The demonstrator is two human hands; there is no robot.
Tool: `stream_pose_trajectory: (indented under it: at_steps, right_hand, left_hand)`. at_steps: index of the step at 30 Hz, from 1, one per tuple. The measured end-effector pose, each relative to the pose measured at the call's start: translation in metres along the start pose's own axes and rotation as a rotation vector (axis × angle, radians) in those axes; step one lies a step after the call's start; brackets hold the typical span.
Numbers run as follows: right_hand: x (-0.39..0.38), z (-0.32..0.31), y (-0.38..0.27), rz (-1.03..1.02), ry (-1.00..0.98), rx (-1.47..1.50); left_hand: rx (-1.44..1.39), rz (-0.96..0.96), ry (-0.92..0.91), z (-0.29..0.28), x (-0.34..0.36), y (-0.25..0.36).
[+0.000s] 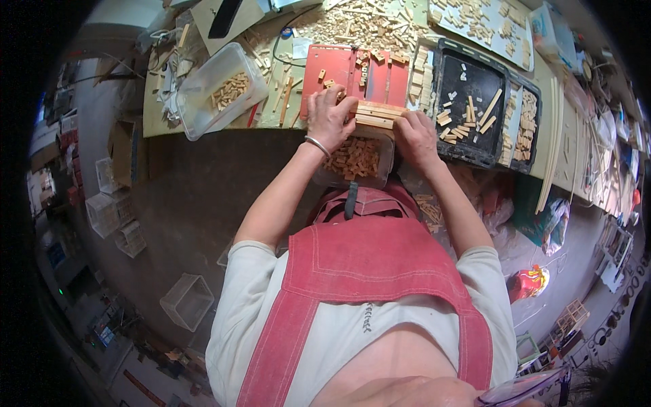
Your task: The person repeatedly places small wooden sticks onto a red cutting jig and pushes them through a blade to cut them into shorter pieces. The cut pieces fall into a container below while longer sticks are collected in a tray to the right.
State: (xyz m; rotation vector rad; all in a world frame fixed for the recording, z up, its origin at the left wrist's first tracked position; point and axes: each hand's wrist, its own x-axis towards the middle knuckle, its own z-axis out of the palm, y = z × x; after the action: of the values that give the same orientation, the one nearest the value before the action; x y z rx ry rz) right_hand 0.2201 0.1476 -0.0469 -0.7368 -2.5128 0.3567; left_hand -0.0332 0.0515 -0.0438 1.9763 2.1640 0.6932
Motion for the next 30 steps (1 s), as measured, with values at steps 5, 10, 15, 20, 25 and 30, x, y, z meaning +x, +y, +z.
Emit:
stream_pose_trajectory:
  at_steps: [5, 10, 15, 20, 25, 30]
  right_hand:
    - [-0.002, 0.002, 0.000, 0.021, 0.012, 0.024]
    - [0.010, -0.026, 0.004, -0.007, 0.027, 0.098]
    - [0.029, -0.039, 0.019, 0.001, 0.001, 0.137]
    - [0.042, -0.013, 0.035, 0.055, -0.108, 0.168]
    - [0.052, 0.008, 0.032, 0.088, -0.183, 0.158]
    - [0.056, 0.016, 0.037, 0.112, -0.213, 0.213]
  left_hand:
    - [-0.024, -0.005, 0.019, -0.002, 0.003, 0.004]
    - [-0.028, 0.061, 0.086, -0.002, -0.001, 0.004]
    - [-0.047, 0.074, 0.065, -0.002, -0.002, 0.004]
    - [-0.056, 0.158, 0.062, -0.010, -0.003, 0.005]
    - [-0.024, 0.168, 0.063, -0.009, -0.007, 0.004]
    - [0.022, 0.187, 0.071, -0.010, -0.007, 0.007]
